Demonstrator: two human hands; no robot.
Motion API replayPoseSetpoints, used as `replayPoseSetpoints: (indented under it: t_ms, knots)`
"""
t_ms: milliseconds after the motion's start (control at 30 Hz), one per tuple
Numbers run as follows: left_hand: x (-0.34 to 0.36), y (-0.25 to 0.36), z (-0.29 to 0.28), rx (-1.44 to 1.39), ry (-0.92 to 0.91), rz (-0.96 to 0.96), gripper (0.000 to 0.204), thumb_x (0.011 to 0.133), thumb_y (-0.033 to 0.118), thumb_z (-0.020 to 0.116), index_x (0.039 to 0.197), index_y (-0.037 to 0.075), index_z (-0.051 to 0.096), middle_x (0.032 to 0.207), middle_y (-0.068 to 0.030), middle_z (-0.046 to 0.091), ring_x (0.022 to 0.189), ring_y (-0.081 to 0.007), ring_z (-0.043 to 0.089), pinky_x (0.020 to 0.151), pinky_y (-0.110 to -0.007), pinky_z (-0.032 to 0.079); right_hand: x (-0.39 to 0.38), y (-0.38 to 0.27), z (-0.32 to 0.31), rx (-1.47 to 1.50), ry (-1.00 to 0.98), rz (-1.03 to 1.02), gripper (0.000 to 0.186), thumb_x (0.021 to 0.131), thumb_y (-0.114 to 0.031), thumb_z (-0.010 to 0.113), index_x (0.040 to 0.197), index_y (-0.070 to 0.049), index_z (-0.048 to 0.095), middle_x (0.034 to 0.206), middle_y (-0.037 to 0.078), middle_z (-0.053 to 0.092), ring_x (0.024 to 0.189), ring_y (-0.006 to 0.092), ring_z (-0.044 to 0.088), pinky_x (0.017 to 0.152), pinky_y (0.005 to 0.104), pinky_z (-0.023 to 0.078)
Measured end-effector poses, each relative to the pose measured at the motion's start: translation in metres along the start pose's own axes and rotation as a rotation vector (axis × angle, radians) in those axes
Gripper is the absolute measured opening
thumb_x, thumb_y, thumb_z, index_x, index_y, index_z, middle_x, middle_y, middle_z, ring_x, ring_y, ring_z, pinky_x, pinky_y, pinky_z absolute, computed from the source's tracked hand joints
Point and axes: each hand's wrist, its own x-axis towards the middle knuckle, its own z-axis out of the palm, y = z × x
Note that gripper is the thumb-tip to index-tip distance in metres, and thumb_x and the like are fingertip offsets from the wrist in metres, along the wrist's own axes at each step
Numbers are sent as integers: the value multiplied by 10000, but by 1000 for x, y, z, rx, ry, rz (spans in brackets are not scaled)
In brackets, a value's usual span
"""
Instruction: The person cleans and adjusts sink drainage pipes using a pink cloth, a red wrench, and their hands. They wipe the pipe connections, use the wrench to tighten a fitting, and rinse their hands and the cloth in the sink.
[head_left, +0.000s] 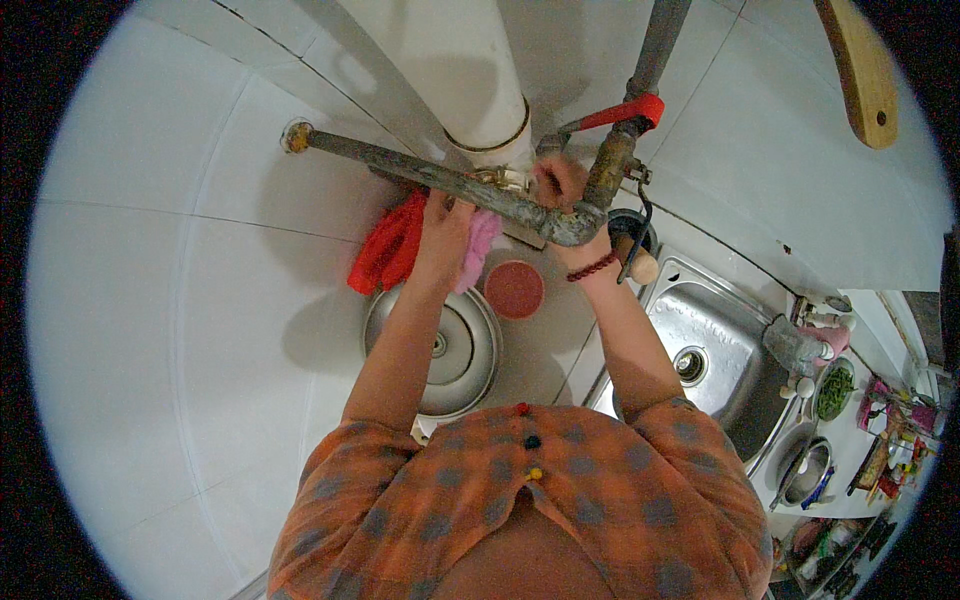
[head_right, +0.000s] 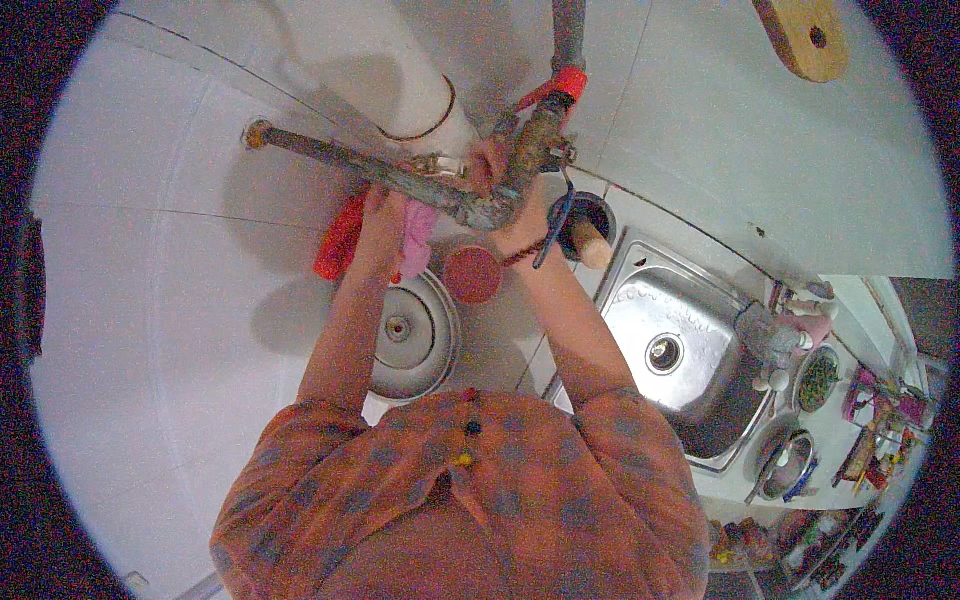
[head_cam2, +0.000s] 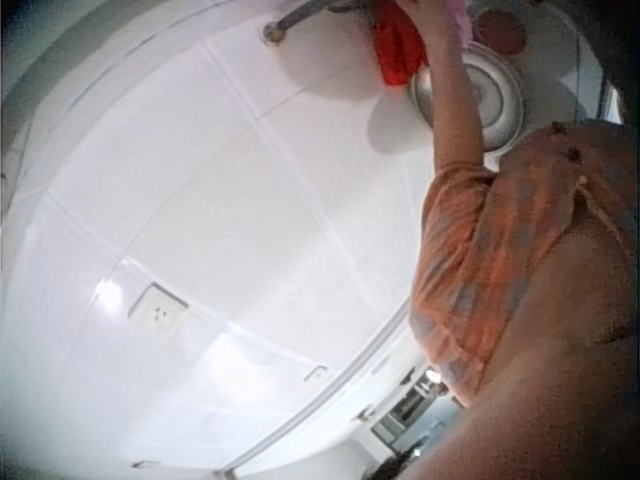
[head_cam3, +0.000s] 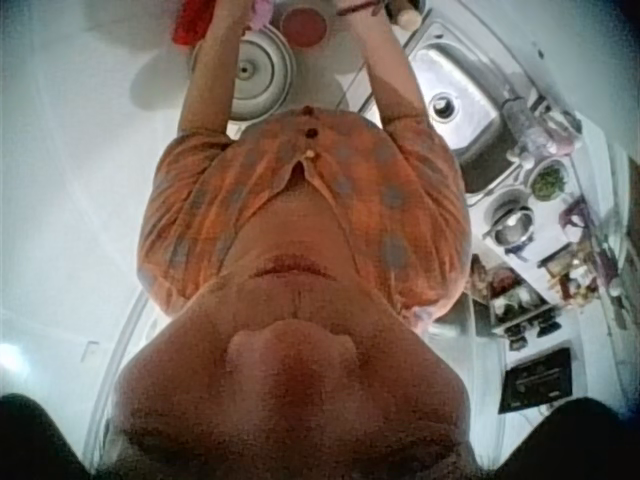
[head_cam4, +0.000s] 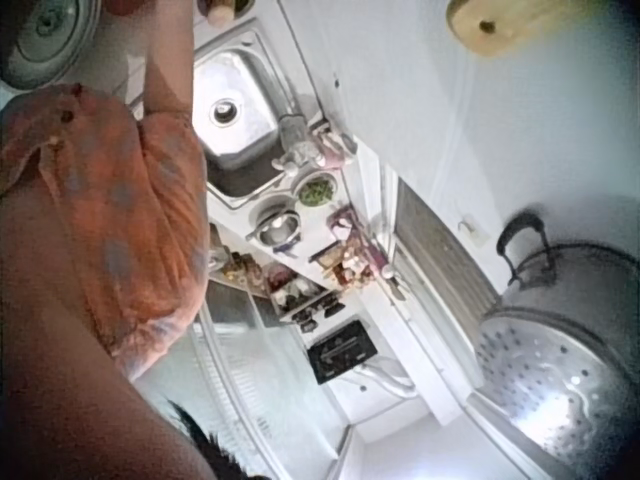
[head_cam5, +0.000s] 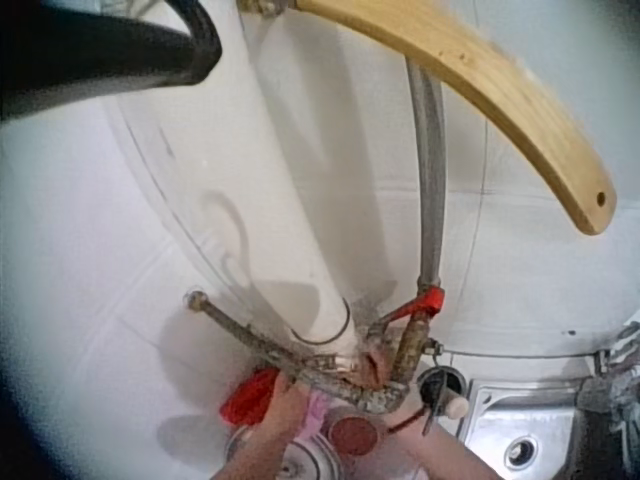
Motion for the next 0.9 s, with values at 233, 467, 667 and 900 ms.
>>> replayPoseSetpoints:
  t_ms: [233, 467, 667, 900]
  knots:
    - [3, -2, -5, -7, -12, 30, 243, 905, 161, 467, 1122, 56, 434, 965, -41, 547, 760, -100, 550, 587, -226, 483, 6, -23, 0, 351, 94, 196, 133, 742, -75, 608, 867, -48, 568, 816, 100, 567, 801, 263, 563, 735, 356, 444]
    - [0, -3, -8, -7, 13, -45, 246, 900, 177, 482, 1109, 55, 438, 965, -40, 544, 779, -99, 547, 595, -240, 488, 14, -14, 5, 81, 57, -58, 133, 730, -42, 593, 853, -47, 545, 790, 103, 536, 757, 273, 532, 695, 370, 424]
    - [-1, 2, 4, 50, 30, 11, 245, 905, 160, 468, 1115, 38, 436, 1002, -48, 546, 821, -129, 563, 635, -251, 500, 20, -7, 0, 100, 91, -239, 100, 797, -43, 560, 892, -18, 545, 793, 103, 528, 723, 232, 524, 652, 302, 426]
    - [5, -10, -7, -90, 18, -18, 251, 906, 159, 470, 1122, 39, 427, 998, -50, 548, 812, -135, 571, 643, -253, 506, 14, -7, -4, 89, -44, 19, 91, 759, -30, 558, 846, -33, 533, 828, 87, 534, 796, 241, 527, 694, 330, 424]
